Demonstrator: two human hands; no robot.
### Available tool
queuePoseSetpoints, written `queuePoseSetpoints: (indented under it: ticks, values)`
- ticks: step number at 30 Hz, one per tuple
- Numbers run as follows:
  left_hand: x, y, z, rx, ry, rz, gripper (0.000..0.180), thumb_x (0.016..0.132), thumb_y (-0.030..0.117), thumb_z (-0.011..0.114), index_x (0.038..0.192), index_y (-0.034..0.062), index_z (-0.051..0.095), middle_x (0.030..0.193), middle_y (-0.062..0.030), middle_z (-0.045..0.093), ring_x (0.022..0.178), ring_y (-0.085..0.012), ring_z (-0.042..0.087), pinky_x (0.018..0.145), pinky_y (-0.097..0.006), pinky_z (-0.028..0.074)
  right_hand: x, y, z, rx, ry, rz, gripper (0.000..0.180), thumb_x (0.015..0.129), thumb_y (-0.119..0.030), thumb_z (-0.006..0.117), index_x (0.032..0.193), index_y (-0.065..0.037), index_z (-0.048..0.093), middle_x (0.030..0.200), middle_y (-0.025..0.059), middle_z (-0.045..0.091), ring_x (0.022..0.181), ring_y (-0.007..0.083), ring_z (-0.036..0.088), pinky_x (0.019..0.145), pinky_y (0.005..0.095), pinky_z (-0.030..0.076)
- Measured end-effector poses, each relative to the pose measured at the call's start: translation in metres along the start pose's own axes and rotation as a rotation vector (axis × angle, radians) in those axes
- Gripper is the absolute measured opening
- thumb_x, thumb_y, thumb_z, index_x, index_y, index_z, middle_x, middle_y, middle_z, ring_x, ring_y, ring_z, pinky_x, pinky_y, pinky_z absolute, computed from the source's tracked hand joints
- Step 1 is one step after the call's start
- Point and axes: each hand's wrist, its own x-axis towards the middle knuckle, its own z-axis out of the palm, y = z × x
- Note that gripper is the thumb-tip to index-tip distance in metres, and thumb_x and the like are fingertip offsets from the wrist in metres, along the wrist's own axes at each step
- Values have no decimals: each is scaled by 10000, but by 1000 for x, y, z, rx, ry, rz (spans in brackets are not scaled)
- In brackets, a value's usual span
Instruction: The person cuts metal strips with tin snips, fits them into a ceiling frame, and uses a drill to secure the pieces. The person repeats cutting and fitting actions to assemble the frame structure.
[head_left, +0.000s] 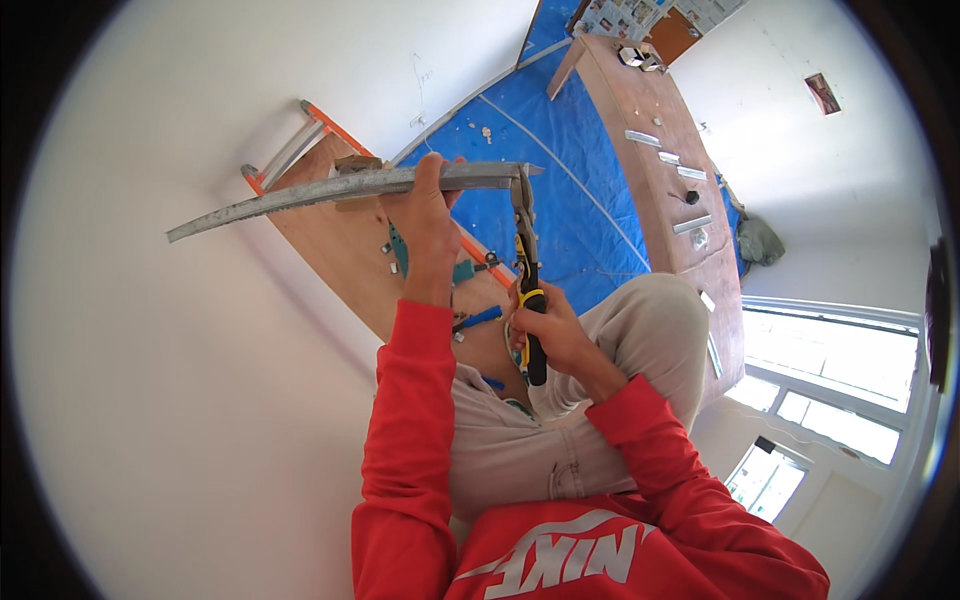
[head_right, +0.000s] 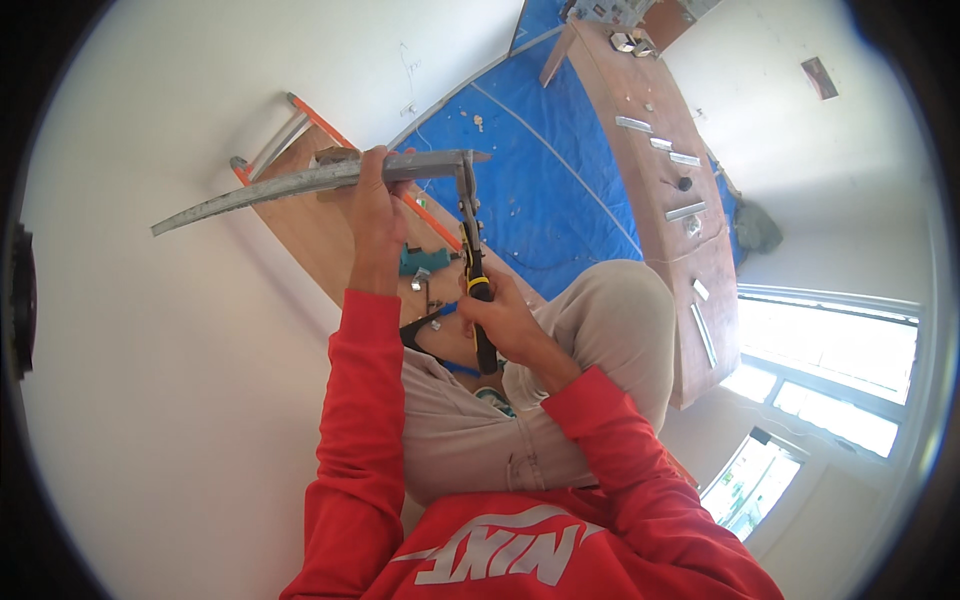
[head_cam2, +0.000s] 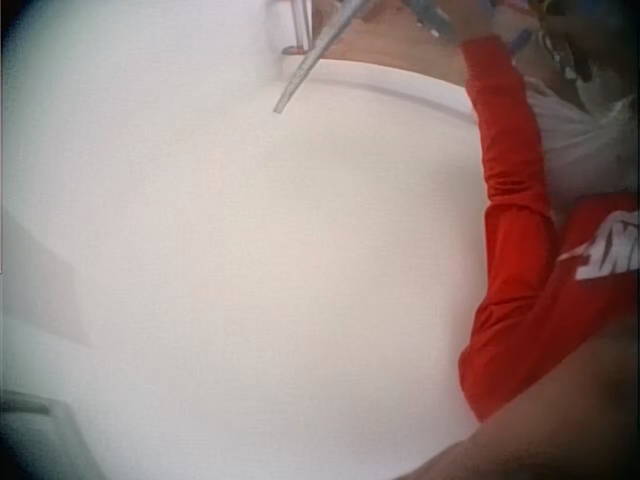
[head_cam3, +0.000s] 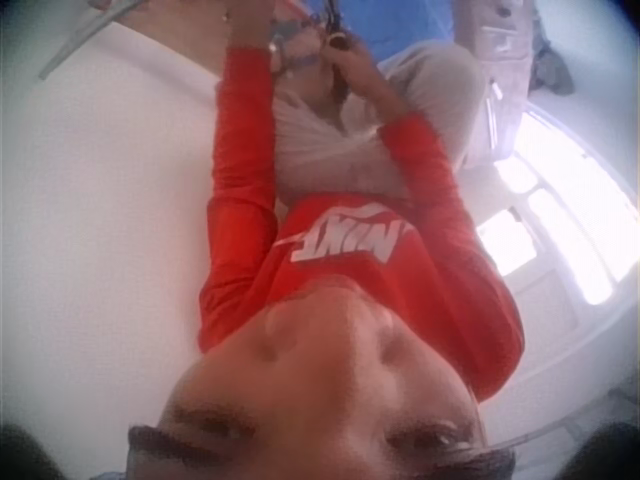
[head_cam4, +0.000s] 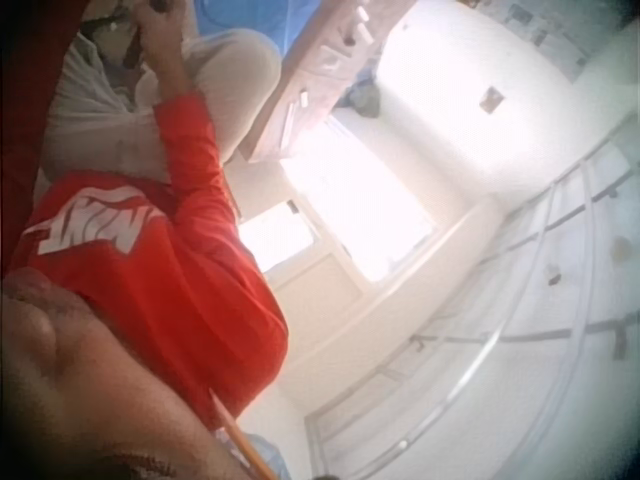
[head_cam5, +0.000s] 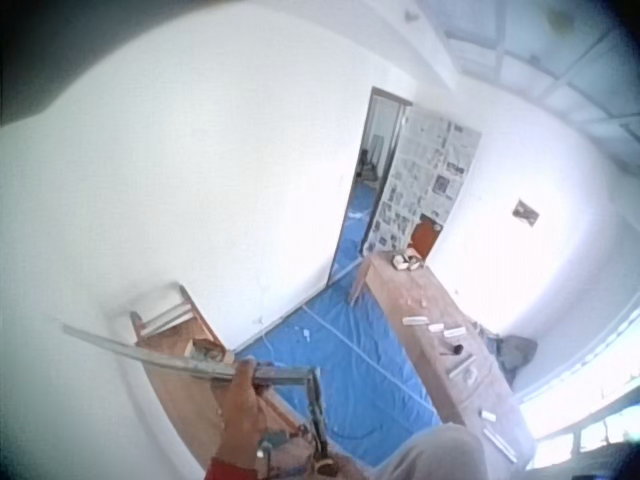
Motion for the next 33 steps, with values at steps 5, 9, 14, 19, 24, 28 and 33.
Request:
queuePoseSetpoints:
  ticks: [5, 9, 14, 19, 24, 28, 33]
  values:
    - [-1, 0, -7, 48, 42, -87, 495, 869, 94, 752, 1223, 23, 412, 1025, -107, 596, 851, -203, 673, 722, -414, 657, 0, 1, 2, -219, 85, -87, 282, 788, -30, 665, 1040, -31, 540, 757, 20, 540, 623, 109, 529, 578, 280, 446]
    - [-7, -3, -2, 66, 122, -45, 443, 863, 120, 760, 1174, 25, 459, 1014, -94, 601, 846, -192, 669, 696, -419, 647, 1, 5, 8, -437, 223, -215, 333, 780, -97, 704, 1072, -23, 562, 780, -4, 516, 671, 93, 496, 600, 268, 416]
    - [-13, -1, 0, 113, 76, -88, 510, 864, 125, 759, 1239, 37, 425, 1082, -103, 586, 899, -194, 661, 702, -426, 643, 0, 7, 11, -460, 268, -238, 313, 782, -120, 706, 1047, -22, 571, 781, -5, 516, 692, 90, 494, 613, 282, 419]
    - [-14, -3, 9, 125, 164, -83, 541, 861, 122, 751, 1266, 57, 398, 1127, -111, 572, 946, -197, 652, 710, -432, 641, 7, 9, 7, -388, 252, -195, 258, 784, -100, 695, 1000, -33, 571, 746, -18, 509, 649, 80, 485, 581, 269, 402]
    - [-14, -5, 10, 127, 181, -52, 481, 867, 138, 733, 1234, 57, 432, 1072, -83, 569, 909, -188, 655, 730, -404, 628, 8, 6, 1, -332, 175, -151, 231, 809, -64, 690, 992, -41, 550, 741, 3, 546, 586, 94, 525, 552, 283, 443]
    - [2, -5, 0, -14, 92, -57, 479, 857, 51, 702, 1209, 44, 378, 1045, -103, 547, 837, -221, 670, 760, -436, 639, 4, -1, -2, -68, 34, -13, 243, 804, -68, 680, 1006, -35, 548, 731, 0, 539, 632, 94, 545, 581, 257, 439]
    - [25, 1, -16, -251, -42, -25, 466, 874, -25, 636, 1225, 54, 340, 998, -109, 547, 784, -235, 670, 888, -481, 602, -5, -3, -6, -84, -170, 78, 339, 786, -84, 668, 1096, -48, 535, 843, 24, 561, 749, 130, 595, 703, 285, 492]
